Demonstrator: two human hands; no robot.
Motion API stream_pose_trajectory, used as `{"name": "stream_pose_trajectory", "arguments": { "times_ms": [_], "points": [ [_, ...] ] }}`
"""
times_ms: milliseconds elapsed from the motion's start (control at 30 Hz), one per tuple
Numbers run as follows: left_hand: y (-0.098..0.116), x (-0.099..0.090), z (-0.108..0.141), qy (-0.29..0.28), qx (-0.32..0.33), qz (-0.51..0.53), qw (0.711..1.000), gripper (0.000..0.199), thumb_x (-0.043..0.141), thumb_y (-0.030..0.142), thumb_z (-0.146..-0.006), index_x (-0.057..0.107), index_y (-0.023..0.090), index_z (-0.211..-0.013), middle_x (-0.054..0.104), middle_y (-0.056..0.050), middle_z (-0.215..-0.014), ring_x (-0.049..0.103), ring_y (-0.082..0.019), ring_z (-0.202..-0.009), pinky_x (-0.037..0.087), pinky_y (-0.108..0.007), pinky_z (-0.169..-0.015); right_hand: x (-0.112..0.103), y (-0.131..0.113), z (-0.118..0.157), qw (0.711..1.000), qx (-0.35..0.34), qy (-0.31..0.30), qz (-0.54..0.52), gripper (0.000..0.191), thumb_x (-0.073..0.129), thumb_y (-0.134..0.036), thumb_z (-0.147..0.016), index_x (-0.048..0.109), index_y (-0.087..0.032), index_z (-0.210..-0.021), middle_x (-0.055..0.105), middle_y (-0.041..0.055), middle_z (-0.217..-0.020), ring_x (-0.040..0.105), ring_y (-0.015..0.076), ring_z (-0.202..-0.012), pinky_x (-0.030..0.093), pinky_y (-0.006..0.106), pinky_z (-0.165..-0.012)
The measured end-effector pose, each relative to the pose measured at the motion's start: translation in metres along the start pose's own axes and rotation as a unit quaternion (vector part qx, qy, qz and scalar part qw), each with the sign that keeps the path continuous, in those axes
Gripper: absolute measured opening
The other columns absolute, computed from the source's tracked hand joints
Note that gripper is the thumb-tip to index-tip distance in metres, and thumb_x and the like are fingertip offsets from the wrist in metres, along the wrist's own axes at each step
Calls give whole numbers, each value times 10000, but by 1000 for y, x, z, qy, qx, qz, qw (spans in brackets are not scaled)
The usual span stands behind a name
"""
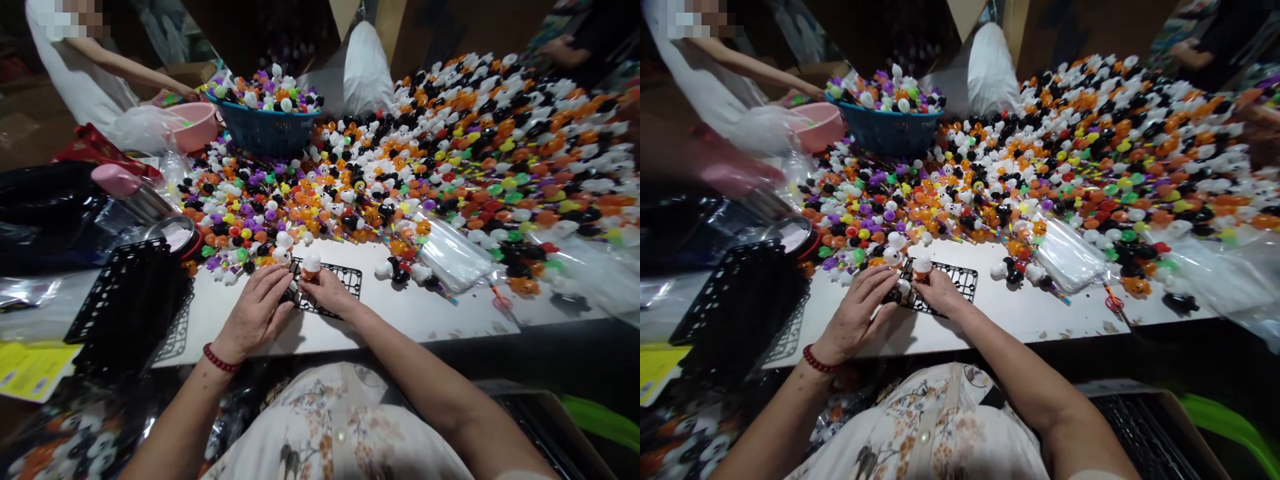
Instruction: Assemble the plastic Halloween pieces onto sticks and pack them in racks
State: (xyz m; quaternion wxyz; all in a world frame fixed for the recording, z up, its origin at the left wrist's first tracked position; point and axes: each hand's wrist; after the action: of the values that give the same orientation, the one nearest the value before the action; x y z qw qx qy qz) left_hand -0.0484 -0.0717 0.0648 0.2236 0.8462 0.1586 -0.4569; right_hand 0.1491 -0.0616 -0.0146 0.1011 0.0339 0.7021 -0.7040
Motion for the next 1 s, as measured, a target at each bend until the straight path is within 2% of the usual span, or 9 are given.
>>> {"name": "stream_pose_trajectory", "arguments": {
  "times_ms": [200,433,567,767,900,1000],
  "points": [
    [-3,2,0,2,-7,19,1000,569,522,233,-949,358,214,-1493,492,-143,-1423,389,-296,-1379,358,-549,-1148,-2,-10,-2,999,3,-28,30,170,651,-293,-813,635,-191,-948,670,-16,-794,595,157,-755,476,249,-683],
    [-8,4,-1,12,-36,19,999,546,311,402,-1018,306,196,-1524,427,-151,-1484,262,-330,-1451,256,-584,-1181,1,-19,-1,978,-52,-45,197,214,527,-176,-873,579,-187,-1080,706,54,-903,620,202,-784,446,277,-706],
    [-9,3,-3,-2,-35,6,999,551,373,369,-1000,312,201,-1522,460,-141,-1467,264,-331,-1450,212,-591,-1189,-2,-23,-1,961,-59,-72,261,266,499,-139,-880,533,-165,-1142,714,95,-935,632,219,-784,437,280,-701],
    [-6,0,-7,-23,-34,-14,999,594,477,302,-960,301,242,-1524,540,-116,-1394,346,-305,-1412,165,-588,-1202,-4,-28,-2,956,-79,-100,265,278,492,-129,-891,516,-174,-1164,711,88,-965,636,220,-819,428,271,-709],
    [-4,-4,-9,-25,-40,-24,999,619,504,329,-950,295,256,-1527,469,-121,-1475,319,-308,-1434,175,-583,-1202,-3,-26,-3,954,-89,-105,267,294,514,-119,-869,541,-187,-1154,712,63,-946,627,205,-813,421,257,-709],
    [-2,-6,-13,-37,-36,-40,998,616,527,352,-942,319,272,-1516,409,-106,-1538,289,-309,-1454,151,-582,-1209,-3,-21,-6,960,-105,-108,237,270,554,-89,-812,611,-193,-1056,714,39,-935,629,203,-841,423,253,-730]
  ]
}}
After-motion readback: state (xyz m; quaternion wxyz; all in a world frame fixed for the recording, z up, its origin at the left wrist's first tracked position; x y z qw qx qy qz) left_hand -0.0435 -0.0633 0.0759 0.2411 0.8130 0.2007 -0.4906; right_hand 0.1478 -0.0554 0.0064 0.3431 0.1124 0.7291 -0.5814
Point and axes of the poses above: each hand's wrist, its own z-axis away from the middle knuckle, its own x-axis out of the palm, y = z × x
